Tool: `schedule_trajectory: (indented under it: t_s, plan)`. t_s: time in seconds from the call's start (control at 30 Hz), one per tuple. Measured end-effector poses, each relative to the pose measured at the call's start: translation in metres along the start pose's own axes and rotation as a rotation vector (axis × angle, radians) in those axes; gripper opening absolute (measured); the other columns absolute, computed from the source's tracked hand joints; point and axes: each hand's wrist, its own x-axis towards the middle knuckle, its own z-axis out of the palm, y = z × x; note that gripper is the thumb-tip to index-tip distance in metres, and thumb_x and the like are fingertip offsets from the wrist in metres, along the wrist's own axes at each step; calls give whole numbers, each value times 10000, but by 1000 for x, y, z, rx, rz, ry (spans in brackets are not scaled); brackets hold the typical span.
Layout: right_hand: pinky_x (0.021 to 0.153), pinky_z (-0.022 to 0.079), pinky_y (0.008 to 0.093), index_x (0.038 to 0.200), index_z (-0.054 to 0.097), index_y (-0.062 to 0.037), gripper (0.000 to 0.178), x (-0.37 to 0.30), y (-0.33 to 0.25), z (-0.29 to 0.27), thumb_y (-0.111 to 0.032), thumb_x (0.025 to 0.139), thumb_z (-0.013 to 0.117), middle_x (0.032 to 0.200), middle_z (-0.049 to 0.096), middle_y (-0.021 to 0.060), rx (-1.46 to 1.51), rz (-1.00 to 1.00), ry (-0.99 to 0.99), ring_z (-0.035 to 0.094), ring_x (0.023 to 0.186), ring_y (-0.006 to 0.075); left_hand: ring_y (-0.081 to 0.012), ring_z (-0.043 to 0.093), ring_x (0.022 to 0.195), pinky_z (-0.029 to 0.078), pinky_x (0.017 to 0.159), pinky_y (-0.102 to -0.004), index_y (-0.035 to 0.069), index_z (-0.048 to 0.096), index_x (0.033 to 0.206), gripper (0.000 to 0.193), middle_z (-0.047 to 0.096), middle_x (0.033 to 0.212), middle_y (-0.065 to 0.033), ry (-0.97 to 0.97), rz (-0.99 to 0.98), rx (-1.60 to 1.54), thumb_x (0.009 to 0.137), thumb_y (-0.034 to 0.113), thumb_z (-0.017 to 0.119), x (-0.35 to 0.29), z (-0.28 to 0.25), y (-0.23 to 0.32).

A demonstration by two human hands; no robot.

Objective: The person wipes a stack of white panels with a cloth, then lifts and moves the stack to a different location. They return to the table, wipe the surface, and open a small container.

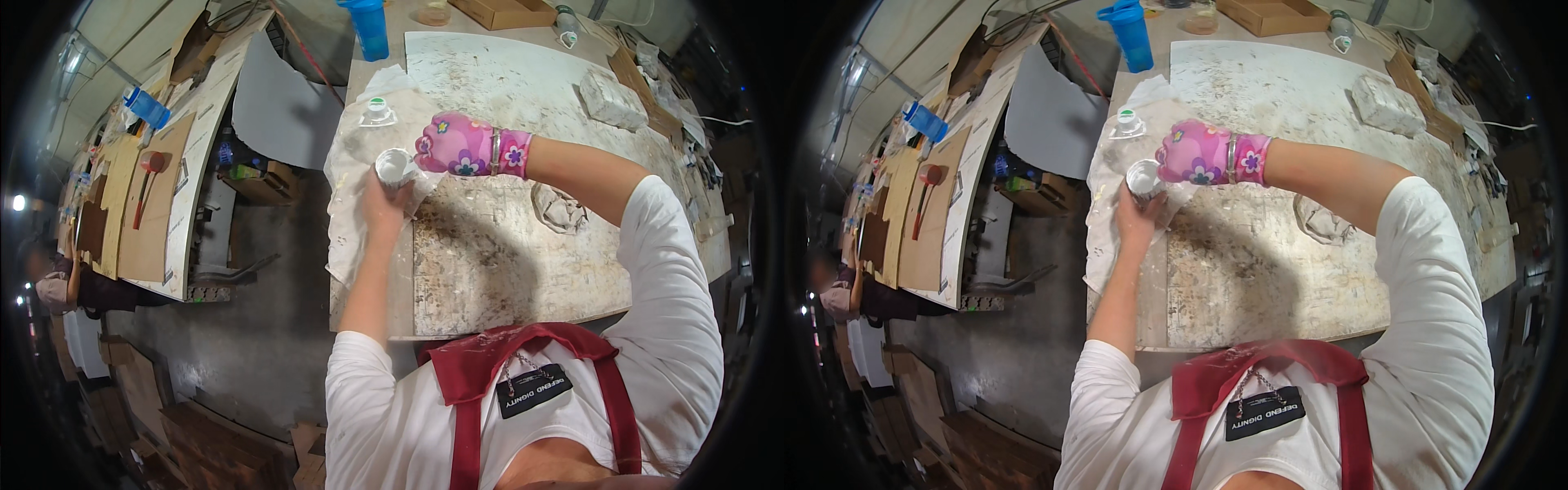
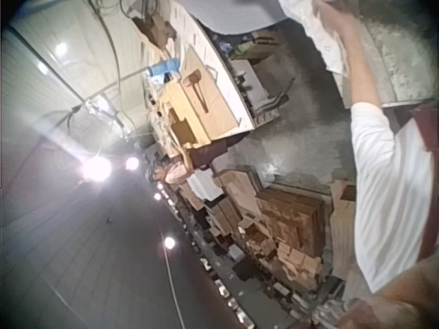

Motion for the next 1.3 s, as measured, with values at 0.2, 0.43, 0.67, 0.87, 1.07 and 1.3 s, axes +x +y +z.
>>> schedule_trajectory:
  t_s: [0.2,0.43,0.67,0.87,1.07,1.3]
  plan:
    - [656,512,407,854,629,-115,119,14,2,-9,-199,808,559,764,632,93,398,450,-17,634,741,305,-311,618,963,471,802,-381,50,511,1194,549,638,1046,-154,26,-52,31,714,151,756,-2,-2,-2]
    - [450,450,295,878,625,-38,150,2,33,55,-137,804,542,642,610,72,1124,805,-158,569,494,158,-351,586,1011,449,840,-405,5,475,1223,604,612,1074,-199,-24,10,97,715,181,751,4,7,-11]
    - [378,394,260,849,604,-26,119,-5,36,17,-95,783,532,557,551,38,1401,1047,-216,491,414,121,-309,604,1018,462,847,-381,24,458,1265,648,617,1105,-181,-23,-40,53,721,215,755,1,-1,-6]
    - [429,423,264,934,594,-22,153,-5,29,1,-88,823,514,593,561,38,1458,954,-42,515,469,126,-293,609,1010,463,844,-374,29,468,1253,629,624,1095,-167,-23,-33,67,724,219,753,1,1,-12]
    - [660,489,342,1053,587,-187,211,9,7,30,-142,862,509,732,564,62,108,254,-54,597,690,208,-262,614,994,465,837,-351,27,473,1246,623,630,1083,-148,-51,-28,28,719,209,752,4,-1,-16]
    - [700,474,330,1115,550,-189,345,-24,20,29,-150,771,544,864,481,-3,-115,-8,-18,548,799,179,-234,598,1018,458,856,-342,24,459,1264,641,614,1119,-139,-62,-69,-27,722,198,753,5,-2,-20]
